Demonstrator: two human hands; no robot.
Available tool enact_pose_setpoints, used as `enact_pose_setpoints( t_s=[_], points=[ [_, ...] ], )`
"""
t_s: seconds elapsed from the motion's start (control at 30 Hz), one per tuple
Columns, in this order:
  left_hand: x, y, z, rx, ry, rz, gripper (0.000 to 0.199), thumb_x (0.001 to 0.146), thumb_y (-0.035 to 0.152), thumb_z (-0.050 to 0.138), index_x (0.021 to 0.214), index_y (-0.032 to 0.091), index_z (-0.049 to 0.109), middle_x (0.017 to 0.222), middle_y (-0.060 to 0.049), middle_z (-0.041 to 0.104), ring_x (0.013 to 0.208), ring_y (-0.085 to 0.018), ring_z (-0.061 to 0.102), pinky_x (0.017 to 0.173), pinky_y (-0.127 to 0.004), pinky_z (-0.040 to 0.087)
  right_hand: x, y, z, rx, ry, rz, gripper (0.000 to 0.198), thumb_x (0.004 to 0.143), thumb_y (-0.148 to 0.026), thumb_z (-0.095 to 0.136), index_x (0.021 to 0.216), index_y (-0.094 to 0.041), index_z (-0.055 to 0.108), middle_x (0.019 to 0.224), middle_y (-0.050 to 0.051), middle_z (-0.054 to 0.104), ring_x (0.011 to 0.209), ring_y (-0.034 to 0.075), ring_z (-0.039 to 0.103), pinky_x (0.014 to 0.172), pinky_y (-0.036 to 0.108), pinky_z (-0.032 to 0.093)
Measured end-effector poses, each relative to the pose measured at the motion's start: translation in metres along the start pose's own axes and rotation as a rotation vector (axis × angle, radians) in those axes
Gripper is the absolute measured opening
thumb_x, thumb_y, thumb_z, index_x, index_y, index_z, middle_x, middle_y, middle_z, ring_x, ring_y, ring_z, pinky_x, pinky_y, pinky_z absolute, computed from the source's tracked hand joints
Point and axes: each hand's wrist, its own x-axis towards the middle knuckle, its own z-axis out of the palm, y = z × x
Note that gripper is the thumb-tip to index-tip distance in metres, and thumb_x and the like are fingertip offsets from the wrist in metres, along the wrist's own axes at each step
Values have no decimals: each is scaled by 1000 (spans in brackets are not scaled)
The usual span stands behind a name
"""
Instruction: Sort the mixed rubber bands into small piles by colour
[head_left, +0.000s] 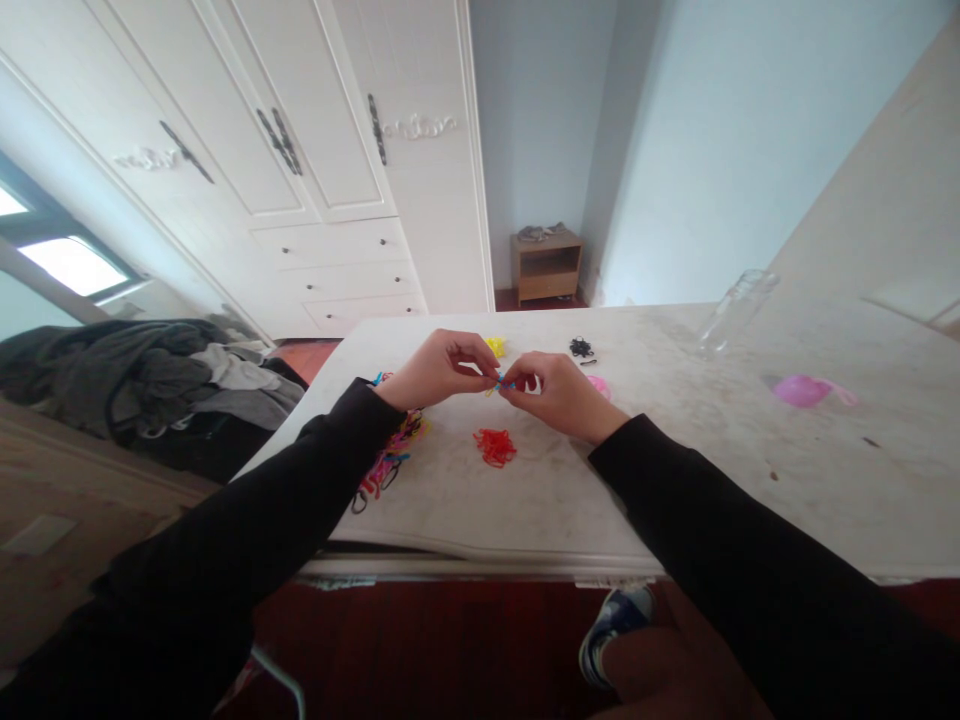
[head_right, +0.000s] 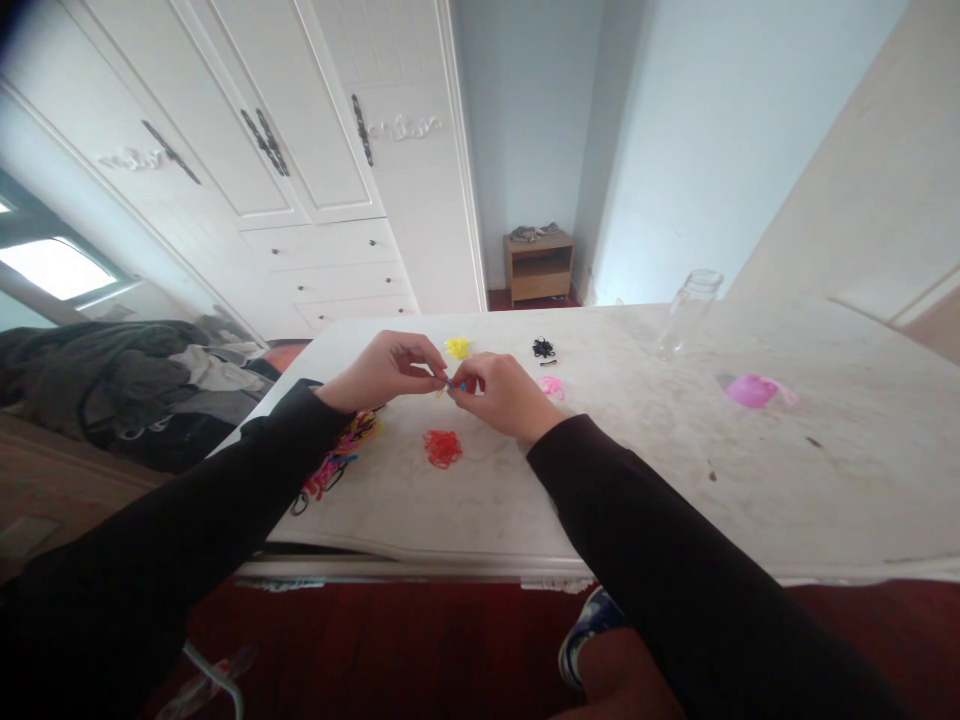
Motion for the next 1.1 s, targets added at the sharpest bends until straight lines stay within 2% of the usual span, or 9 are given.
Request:
enact_pose_setpoints(
  t_s=[0.13, 0.63, 1.0, 1.1],
  points=[
    [1, -1, -2, 19, 18, -2, 18, 73, 23, 84, 82, 15, 71, 80, -5, 76, 78, -15, 75, 72, -26, 64, 0, -3, -3, -13, 22, -7, 8, 81, -11, 67, 75, -15, 71, 68, -1, 62, 63, 11, 53, 64, 26, 39],
    [1, 0, 0, 31, 17, 6, 15, 72, 21, 82, 80, 15, 71, 78, -4, 75, 76, -14, 74, 70, -26, 64, -1, -12, -5, 87, 54, 60, 14, 83, -24, 67, 71, -17, 67, 64, -1, 60, 61, 12, 49, 61, 28, 37],
    [0, -1, 0, 53, 16, 4, 13, 71, 18, 80, 80, 14, 71, 76, -4, 75, 73, -14, 73, 70, -27, 64, 1, -10, -4, 216, 81, 146, 19, 84, -32, 67, 72, -17, 66, 65, -1, 61, 59, 11, 45, 58, 28, 35],
    [0, -2, 0, 88, 14, 0, 11, 69, 16, 78, 78, 14, 71, 75, -3, 75, 72, -13, 73, 69, -26, 64, 1, -10, -5, 313, 77, 169, 20, 83, -34, 69, 72, -17, 66, 65, -1, 61, 59, 11, 46, 57, 28, 35]
  ],
)
